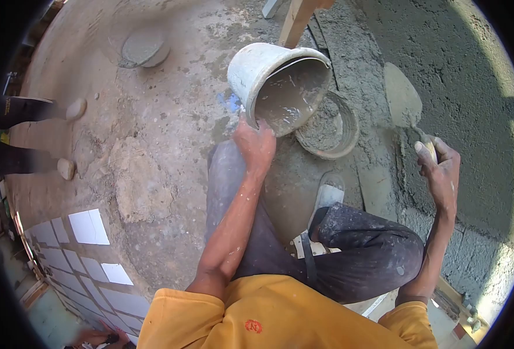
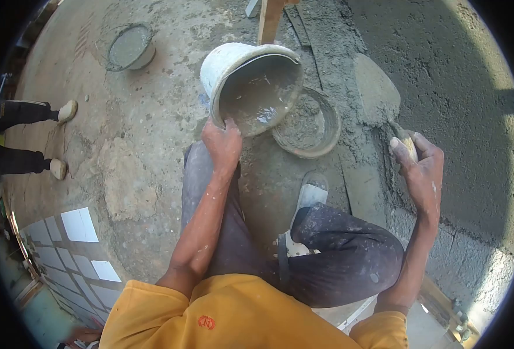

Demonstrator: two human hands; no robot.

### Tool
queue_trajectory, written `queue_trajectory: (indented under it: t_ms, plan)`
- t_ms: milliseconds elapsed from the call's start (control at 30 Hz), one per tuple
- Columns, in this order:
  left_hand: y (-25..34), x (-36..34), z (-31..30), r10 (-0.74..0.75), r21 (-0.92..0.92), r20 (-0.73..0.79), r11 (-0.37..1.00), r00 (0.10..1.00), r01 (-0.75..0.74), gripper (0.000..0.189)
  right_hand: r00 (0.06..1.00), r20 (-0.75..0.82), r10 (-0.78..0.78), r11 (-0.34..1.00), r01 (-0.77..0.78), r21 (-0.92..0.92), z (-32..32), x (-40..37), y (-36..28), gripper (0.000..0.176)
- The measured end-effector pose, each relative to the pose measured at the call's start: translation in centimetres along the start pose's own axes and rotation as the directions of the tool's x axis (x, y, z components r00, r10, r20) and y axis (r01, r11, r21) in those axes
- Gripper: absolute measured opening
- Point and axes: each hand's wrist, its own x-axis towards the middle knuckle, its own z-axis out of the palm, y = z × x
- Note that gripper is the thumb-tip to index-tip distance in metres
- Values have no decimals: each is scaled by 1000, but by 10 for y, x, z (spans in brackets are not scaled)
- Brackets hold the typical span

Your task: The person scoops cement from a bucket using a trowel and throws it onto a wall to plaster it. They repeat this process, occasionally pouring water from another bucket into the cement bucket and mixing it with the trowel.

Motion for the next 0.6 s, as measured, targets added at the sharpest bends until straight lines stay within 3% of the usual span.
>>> queue_trajectory:
  t_ms: [33,100,167,200,300,467,533,600]
  plan:
    - [-2,3,-3,-48,8,-2,999,999,48,38,1000,10,9,1000,-9,-1,1,1,1,41]
    - [-14,19,-9,-237,-188,6,954,972,234,35,999,14,30,999,-30,-14,1,1,1,42]
    - [-36,40,-11,-455,-441,69,784,888,436,31,999,38,20,1000,-21,21,4,1,-2,41]
    - [-19,50,-28,-540,-609,202,584,817,536,29,999,48,19,1000,-20,24,4,2,0,40]
    - [-44,95,-47,-615,-812,248,289,748,507,25,996,88,20,1000,-21,14,6,4,-1,39]
    - [-144,186,-64,-626,-853,284,181,727,489,20,989,137,46,998,-39,-58,9,6,8,35]
    - [-218,228,-69,-628,-845,297,177,719,504,23,984,178,25,977,13,-212,9,6,9,35]
    - [-242,232,-74,-660,-874,245,167,710,457,27,981,192,-18,958,72,-278,12,6,7,34]
